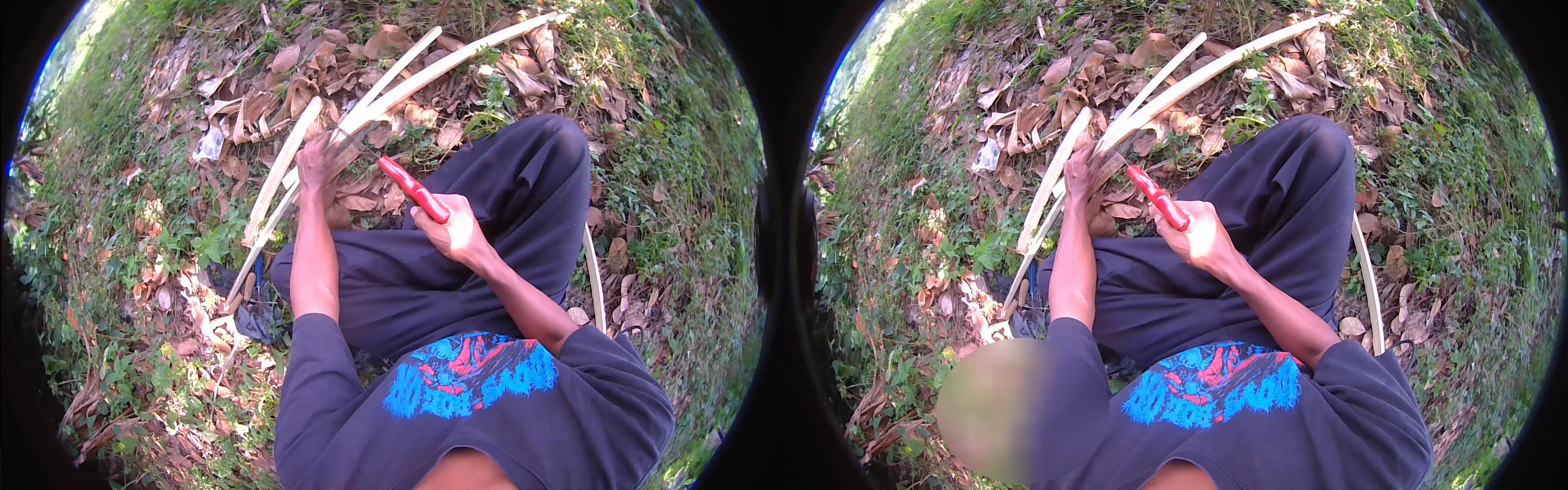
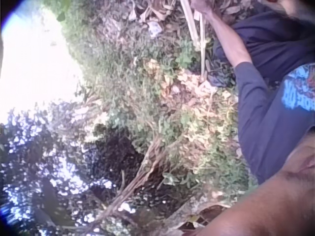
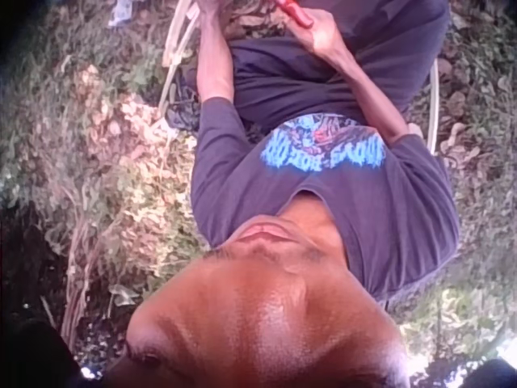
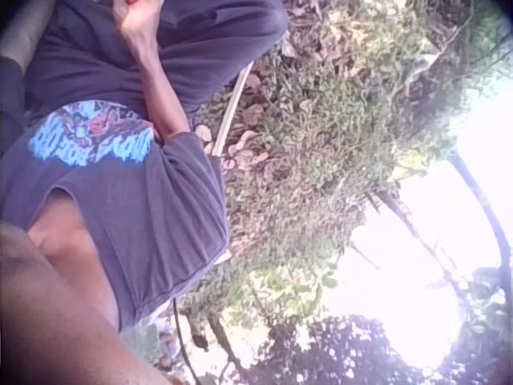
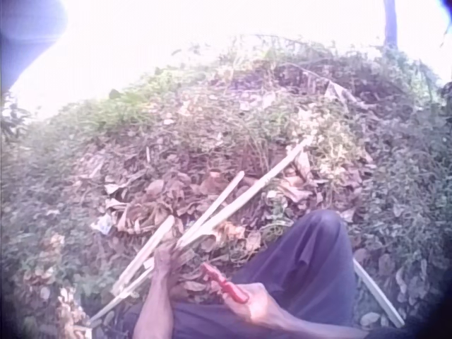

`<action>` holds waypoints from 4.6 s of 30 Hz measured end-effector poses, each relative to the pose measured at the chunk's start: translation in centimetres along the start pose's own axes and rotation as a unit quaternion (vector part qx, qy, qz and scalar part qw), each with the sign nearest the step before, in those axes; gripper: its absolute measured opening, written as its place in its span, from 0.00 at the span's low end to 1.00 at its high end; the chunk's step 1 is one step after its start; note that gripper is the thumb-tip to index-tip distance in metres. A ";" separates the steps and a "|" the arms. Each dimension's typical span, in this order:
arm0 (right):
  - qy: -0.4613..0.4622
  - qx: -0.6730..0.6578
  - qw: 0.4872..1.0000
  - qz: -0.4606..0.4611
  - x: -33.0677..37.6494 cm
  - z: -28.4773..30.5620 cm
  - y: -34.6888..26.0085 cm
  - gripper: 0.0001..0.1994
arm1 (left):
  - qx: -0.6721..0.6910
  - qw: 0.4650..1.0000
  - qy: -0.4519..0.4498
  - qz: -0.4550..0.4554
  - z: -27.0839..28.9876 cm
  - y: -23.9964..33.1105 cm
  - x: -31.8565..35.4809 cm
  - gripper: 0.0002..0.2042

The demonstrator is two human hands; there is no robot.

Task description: The person sits cross-legged on the ground and uses a red-handled saw to cut thin bamboo strips. They hold the bamboo steady with their left hand and saw back and forth with their right hand, cutting through multiple strips sequentially.

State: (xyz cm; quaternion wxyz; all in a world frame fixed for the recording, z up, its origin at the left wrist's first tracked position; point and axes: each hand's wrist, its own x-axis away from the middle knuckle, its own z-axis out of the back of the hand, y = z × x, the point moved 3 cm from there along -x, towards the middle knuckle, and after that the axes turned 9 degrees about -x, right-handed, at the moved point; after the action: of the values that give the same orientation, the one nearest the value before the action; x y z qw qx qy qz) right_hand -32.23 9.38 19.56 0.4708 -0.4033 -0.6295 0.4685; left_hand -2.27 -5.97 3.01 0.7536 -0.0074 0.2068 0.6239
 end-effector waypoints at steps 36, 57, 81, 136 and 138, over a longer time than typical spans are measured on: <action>-0.002 0.201 0.979 0.045 -0.8 -1.6 0.3 0.11 | -0.200 0.974 -0.047 0.100 -1.3 0.7 1.2 0.27; 0.006 0.158 0.987 0.011 -3.6 -0.8 3.7 0.12 | -0.191 0.970 -0.098 0.117 -1.4 -0.2 0.2 0.23; -0.019 0.082 0.995 -0.046 -4.5 -2.2 2.8 0.12 | -0.171 0.978 -0.077 0.091 -1.1 0.7 0.9 0.19; -0.030 0.119 0.990 0.074 -9.5 -1.8 5.9 0.12 | -0.146 0.978 -0.115 0.090 -1.8 -1.0 -0.4 0.20; -0.043 0.151 0.979 0.129 -8.3 -2.0 6.6 0.11 | -0.139 0.982 -0.104 0.071 -1.8 -0.8 -0.4 0.20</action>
State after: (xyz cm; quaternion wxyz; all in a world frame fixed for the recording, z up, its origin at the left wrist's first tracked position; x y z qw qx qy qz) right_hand -27.90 3.46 11.65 0.4349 -0.3848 -0.5139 0.6314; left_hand -2.15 -7.00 1.35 0.7166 -0.0323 0.0382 0.6957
